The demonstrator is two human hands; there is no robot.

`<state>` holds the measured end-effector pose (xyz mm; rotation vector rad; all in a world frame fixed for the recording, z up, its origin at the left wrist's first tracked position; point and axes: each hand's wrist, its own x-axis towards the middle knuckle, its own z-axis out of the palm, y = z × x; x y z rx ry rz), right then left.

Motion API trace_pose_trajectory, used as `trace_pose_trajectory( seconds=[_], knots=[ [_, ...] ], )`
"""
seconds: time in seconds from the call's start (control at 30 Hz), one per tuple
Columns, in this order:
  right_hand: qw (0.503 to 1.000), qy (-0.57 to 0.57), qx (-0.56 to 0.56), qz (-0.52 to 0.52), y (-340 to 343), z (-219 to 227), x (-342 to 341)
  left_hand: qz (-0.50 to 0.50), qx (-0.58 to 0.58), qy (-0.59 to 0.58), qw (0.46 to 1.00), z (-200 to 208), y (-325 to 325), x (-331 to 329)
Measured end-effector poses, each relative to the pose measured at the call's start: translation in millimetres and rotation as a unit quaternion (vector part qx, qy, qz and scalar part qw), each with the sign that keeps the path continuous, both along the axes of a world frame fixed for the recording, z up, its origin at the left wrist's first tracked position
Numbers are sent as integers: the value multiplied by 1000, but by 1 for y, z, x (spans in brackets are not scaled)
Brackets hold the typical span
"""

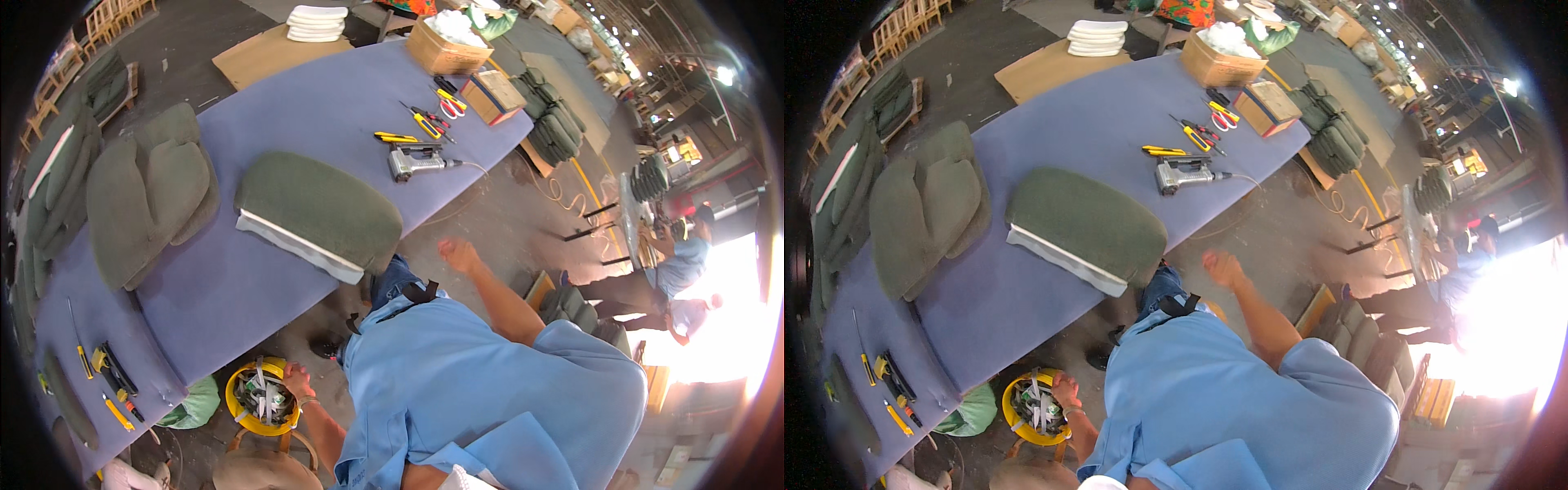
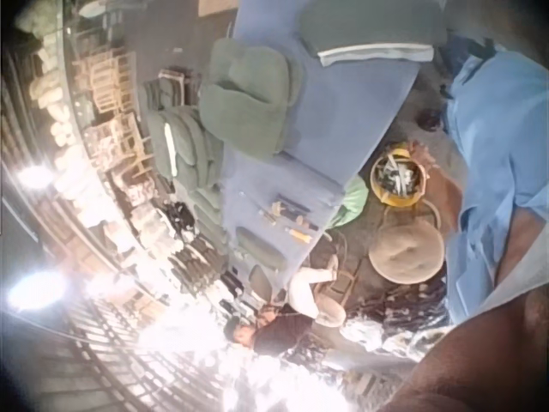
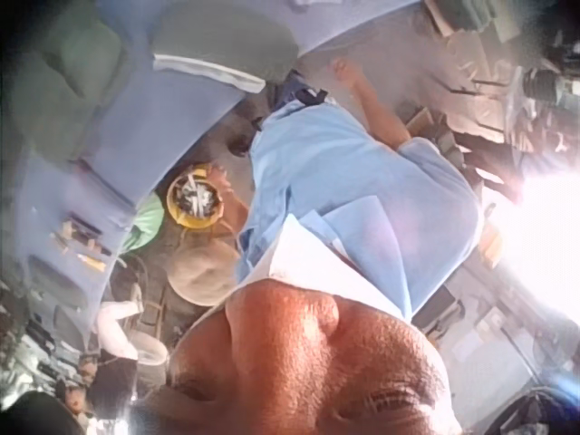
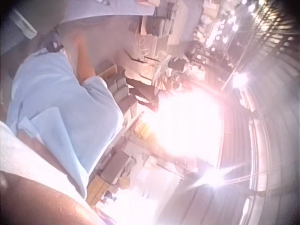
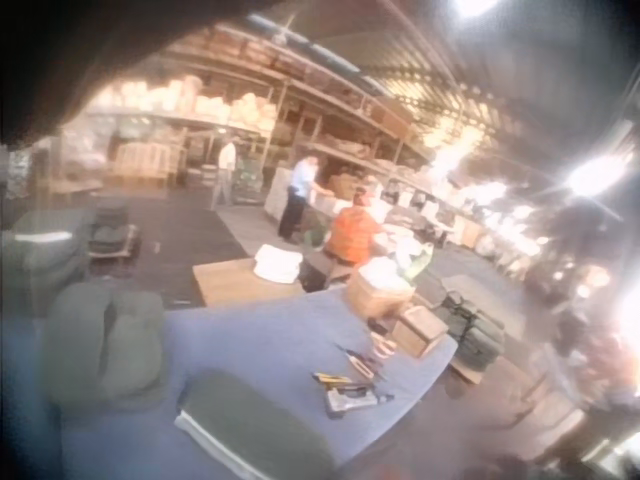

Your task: The person uses a staple gun to attach fabric to a cushion, then trims excess fabric with a utility knife. They repeat the process on another cushion, finishing by placing the completed item on a stack.

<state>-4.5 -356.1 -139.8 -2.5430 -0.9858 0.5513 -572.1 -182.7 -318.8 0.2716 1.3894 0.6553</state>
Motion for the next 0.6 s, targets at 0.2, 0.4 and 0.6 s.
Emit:
trace_pose_trajectory(
  seconds=[0.2,0.4,0.6],
  knots=[
    [990,-58,129,-16,130,33,128,16,6,-5,1000,-16,-22,82],
    [983,28,162,83,221,21,223,145,-31,89,985,111,-50,235],
    [967,-22,72,244,334,14,232,261,-36,65,963,135,-58,327]
  ],
)
